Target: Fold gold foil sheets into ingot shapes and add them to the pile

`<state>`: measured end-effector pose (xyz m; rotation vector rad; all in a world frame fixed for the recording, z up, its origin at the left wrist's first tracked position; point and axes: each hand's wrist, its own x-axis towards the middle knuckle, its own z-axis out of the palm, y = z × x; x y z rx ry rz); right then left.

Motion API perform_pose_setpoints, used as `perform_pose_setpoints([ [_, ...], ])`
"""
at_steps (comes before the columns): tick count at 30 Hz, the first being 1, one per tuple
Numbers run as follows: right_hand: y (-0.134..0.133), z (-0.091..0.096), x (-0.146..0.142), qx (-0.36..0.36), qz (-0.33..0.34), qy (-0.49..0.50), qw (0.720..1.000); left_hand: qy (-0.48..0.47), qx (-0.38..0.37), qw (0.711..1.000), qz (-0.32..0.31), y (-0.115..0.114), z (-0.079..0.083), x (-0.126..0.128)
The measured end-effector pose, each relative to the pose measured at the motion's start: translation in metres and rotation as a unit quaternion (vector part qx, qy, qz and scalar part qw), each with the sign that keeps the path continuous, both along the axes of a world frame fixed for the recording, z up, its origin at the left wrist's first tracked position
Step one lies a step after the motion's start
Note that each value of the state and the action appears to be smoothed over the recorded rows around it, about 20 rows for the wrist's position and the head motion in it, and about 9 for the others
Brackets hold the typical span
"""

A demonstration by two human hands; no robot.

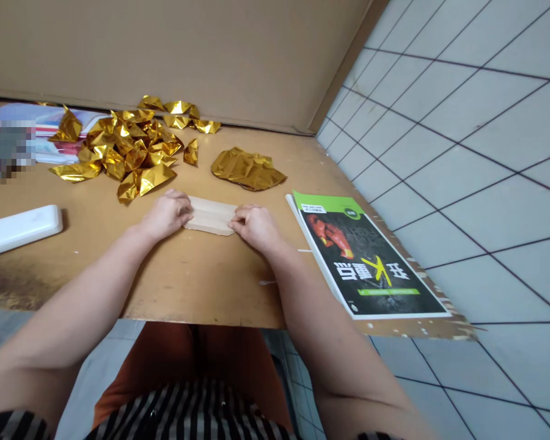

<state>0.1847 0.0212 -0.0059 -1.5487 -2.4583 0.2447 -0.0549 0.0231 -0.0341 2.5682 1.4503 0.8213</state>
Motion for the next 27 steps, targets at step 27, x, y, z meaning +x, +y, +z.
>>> perform_pose_setpoints([
  [27, -0.017, -0.012, -0.019, -0.041, 0.185, 0.050, 0.981, 0.052, -0.047, 0.985, -0.155, -0.013, 0.006, 0.025],
])
